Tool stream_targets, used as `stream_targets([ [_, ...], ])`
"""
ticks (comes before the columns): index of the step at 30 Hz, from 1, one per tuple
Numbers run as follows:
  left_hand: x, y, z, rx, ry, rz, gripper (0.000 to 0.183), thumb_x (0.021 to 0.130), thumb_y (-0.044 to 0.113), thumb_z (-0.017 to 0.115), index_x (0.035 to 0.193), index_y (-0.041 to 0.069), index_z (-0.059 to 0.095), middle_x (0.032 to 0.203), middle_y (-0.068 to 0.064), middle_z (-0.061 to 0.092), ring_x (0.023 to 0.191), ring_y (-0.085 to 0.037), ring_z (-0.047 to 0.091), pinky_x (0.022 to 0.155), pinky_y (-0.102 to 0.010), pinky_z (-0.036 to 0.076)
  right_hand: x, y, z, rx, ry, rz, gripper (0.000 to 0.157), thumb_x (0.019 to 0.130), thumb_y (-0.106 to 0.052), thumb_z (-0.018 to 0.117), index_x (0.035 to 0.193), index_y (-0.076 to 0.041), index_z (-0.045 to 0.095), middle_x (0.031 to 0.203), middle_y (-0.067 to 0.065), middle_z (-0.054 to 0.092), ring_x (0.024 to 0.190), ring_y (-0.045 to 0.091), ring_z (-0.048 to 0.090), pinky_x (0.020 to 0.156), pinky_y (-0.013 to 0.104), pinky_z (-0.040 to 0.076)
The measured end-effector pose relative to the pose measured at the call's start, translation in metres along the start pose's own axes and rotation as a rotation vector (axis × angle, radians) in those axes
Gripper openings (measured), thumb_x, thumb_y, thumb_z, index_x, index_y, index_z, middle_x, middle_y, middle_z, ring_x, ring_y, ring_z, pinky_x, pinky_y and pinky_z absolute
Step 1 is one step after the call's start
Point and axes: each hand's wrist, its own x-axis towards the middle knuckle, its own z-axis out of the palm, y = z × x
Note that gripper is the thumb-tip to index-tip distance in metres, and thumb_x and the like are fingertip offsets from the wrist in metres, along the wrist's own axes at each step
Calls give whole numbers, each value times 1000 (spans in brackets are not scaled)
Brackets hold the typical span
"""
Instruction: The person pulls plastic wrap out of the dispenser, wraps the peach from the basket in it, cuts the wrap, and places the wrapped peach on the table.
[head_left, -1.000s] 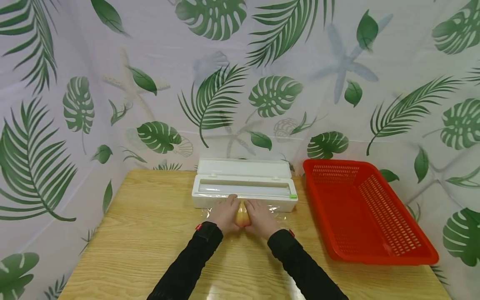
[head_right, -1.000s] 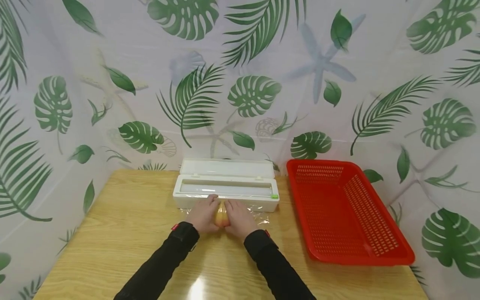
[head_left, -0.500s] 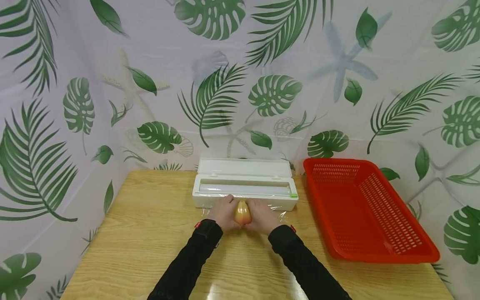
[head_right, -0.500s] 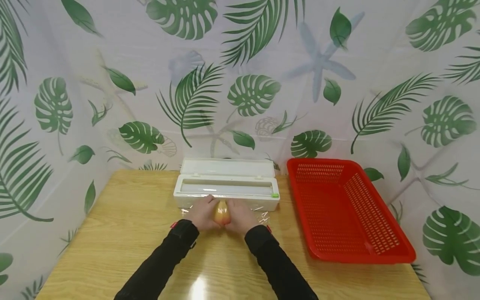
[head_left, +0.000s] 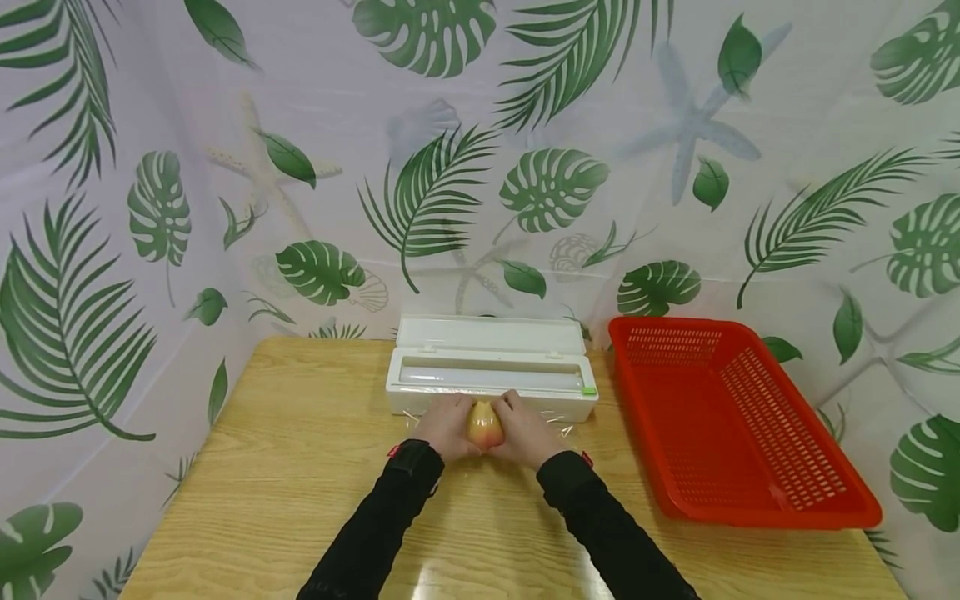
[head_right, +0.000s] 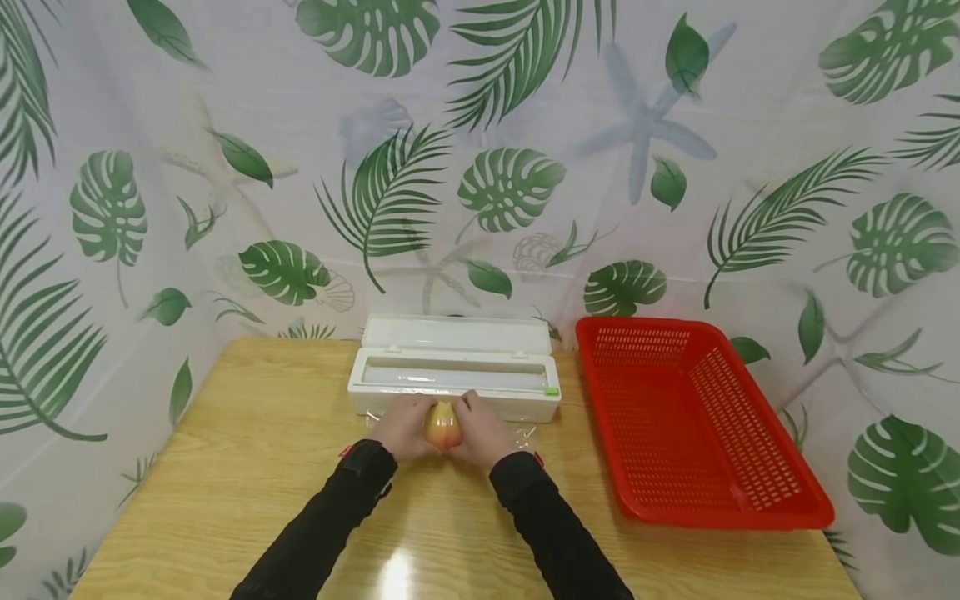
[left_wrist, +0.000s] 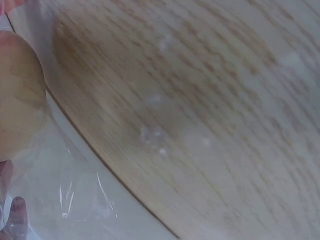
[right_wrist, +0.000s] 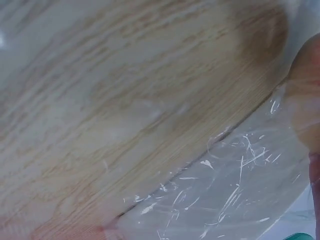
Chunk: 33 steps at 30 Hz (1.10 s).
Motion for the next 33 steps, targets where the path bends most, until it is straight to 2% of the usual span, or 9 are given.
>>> stream_targets([
  [4, 0, 0, 1, 2, 11, 17, 65, 58, 37, 80, 108, 4, 53, 97, -5, 55, 89, -20, 51, 80, -32, 41, 1, 1, 2, -45, 7, -12, 59, 61, -35, 79, 105, -5, 52, 92, 5, 44, 75, 15, 48, 69, 28, 45],
  [11, 0, -2, 5, 1, 10, 16, 69, 58, 37, 80, 111, 4, 52, 104, -7, 56, 95, -22, 51, 85, -32, 40, 2, 2, 2, -186, 49, -61, 60, 59, -41, 79, 99, -4, 55, 88, 6, 49, 76, 20, 50, 71, 33, 43],
  [16, 1, -3, 7, 12, 4, 15, 68, 58, 40, 80, 110, 5, 53, 102, -5, 56, 94, -21, 51, 85, -32, 41, 2, 3, 3, -193, 38, -61, 60, 59, -42, 78, 99, -4, 55, 88, 5, 50, 78, 20, 50, 74, 34, 43],
  [25, 2, -2, 6, -11, -56, -37, 67, 59, 39, 80, 111, 5, 53, 104, -5, 54, 94, -20, 49, 86, -32, 40, 3, 5, 6, -186, 15, -46, 61, 60, -42, 78, 101, -3, 55, 88, 6, 49, 79, 20, 49, 75, 34, 43],
  [33, 2, -3, 4, -74, -43, -59, 75, 57, 43, 80, 116, 6, 53, 97, -6, 45, 84, -19, 47, 79, -32, 43, 3, 9, 9, -200, 4, -35, 65, 61, -44, 77, 105, -2, 55, 93, 7, 51, 84, 22, 51, 79, 35, 42],
])
